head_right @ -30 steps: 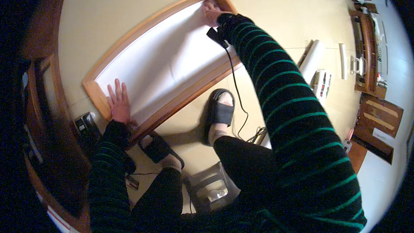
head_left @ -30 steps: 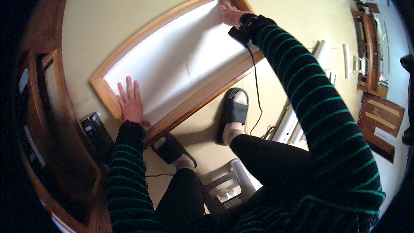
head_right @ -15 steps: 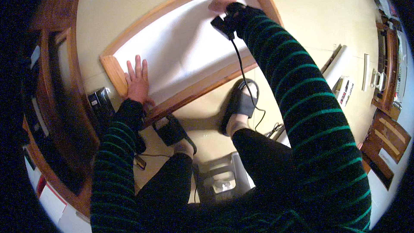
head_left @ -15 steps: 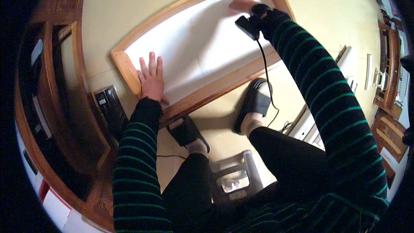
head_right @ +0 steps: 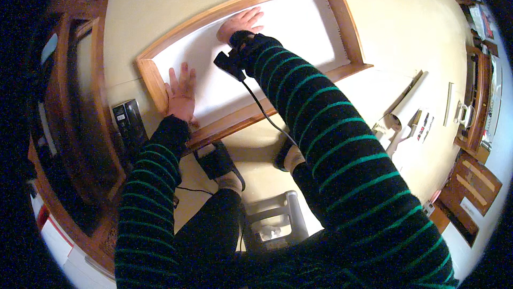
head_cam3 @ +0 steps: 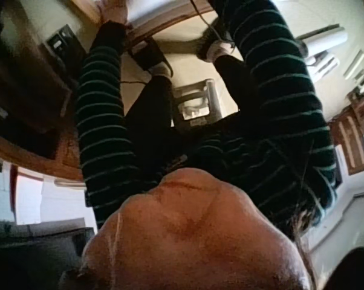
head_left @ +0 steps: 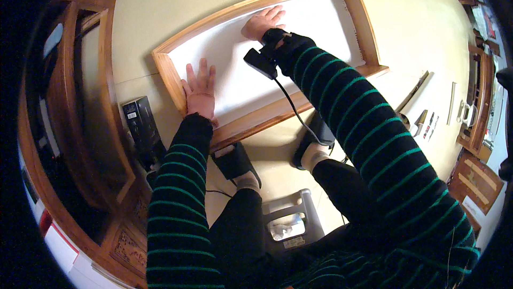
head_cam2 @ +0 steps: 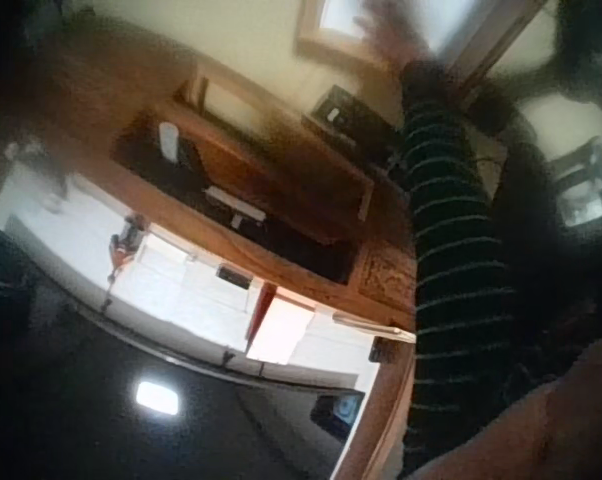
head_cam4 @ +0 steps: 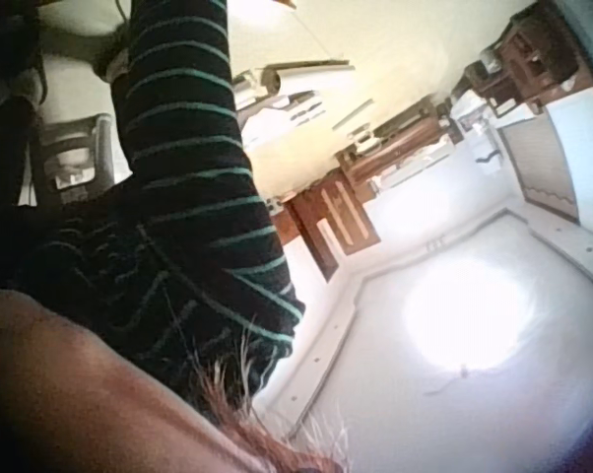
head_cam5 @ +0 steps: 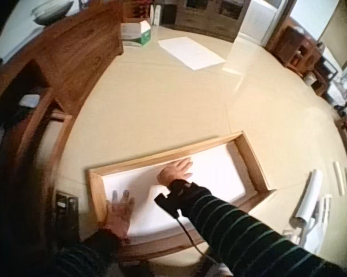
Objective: The person places a printed sheet into a wooden frame, smooths it flat, and then places a black case, a small container, and a wooden flute into the frame. The person adjusts the items to fit within the frame.
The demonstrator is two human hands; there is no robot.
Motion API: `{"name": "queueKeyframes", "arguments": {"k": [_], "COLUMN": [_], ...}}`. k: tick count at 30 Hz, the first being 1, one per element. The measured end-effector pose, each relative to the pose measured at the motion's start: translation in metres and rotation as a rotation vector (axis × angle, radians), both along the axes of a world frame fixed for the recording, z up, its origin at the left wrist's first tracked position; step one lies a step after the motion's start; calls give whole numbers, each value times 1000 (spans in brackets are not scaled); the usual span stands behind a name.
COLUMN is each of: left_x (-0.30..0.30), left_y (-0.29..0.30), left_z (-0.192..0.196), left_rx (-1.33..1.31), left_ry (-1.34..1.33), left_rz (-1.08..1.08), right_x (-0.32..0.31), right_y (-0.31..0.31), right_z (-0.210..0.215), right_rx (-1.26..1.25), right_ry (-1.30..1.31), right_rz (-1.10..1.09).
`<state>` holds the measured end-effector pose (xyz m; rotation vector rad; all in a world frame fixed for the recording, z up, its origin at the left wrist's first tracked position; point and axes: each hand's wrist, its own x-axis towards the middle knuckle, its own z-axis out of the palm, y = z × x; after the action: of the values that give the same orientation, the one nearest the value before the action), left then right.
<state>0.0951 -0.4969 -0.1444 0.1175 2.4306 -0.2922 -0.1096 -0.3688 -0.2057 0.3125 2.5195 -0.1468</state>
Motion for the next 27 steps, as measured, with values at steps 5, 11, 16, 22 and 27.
{"name": "queueKeyframes", "arguments": {"k": [5, 11, 16, 22, 27], "left_x": [2, 12, 11, 18, 22], "left_y": [-3, -6, -8, -8, -10], "left_z": [-12, -47, -71, -95, -105], "left_rx": [-9, -16, 197, 1306, 1883], "left_ry": [-17, 109, 354, 607, 361], "left_rz": [8, 12, 179, 757, 1166], "right_x": [34, 83, 108, 134, 98], "right_y": [-46, -110, -177, -185, -165], "right_z": [22, 19, 0, 13, 4], "right_rx": [-14, -101, -126, 122, -264], "right_ry": [-40, -42, -4, 136, 21], "right_rz": [56, 163, 80, 436, 670]}}
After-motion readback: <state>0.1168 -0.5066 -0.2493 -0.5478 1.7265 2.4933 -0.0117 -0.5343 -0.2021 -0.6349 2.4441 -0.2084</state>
